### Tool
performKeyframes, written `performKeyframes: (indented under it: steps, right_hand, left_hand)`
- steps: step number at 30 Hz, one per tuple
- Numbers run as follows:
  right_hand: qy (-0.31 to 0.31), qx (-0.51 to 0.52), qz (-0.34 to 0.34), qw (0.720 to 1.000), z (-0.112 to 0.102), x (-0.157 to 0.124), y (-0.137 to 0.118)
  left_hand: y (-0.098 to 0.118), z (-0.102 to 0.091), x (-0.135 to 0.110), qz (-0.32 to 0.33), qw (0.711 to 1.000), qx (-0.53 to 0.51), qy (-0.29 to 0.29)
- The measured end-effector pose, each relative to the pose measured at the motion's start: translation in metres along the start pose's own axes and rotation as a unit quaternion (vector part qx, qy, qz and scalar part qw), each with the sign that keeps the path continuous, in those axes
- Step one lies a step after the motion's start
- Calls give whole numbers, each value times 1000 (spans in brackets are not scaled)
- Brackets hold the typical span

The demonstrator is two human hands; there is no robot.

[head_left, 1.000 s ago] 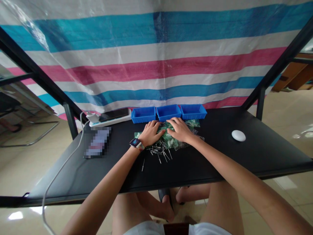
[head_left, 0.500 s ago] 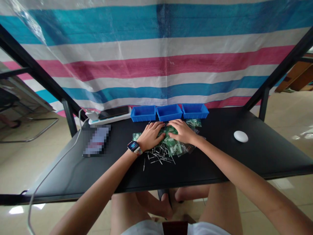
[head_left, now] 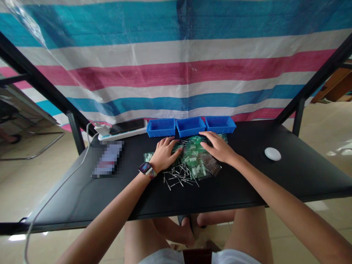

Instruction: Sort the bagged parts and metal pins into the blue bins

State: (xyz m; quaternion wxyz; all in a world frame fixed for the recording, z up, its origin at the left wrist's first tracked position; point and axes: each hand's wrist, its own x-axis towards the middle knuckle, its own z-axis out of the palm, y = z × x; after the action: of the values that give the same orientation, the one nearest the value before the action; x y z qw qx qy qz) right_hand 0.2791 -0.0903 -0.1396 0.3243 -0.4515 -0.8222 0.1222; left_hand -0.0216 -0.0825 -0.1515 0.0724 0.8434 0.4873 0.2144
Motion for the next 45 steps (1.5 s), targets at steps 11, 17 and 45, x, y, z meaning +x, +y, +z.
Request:
performKeyframes:
  steps: [11,17,45]
  right_hand:
    - [6,-16,14,1000,-8,-45,24]
    - [40,-18,2,999,1,-22,7]
    - [169,52,33,984,-2,7,15]
  left_hand:
    - [3,2,6,10,1000,-22,4]
    - [11,-1,5,55,997,-48,-17]
    - [4,14,37,-41,990,-134,9]
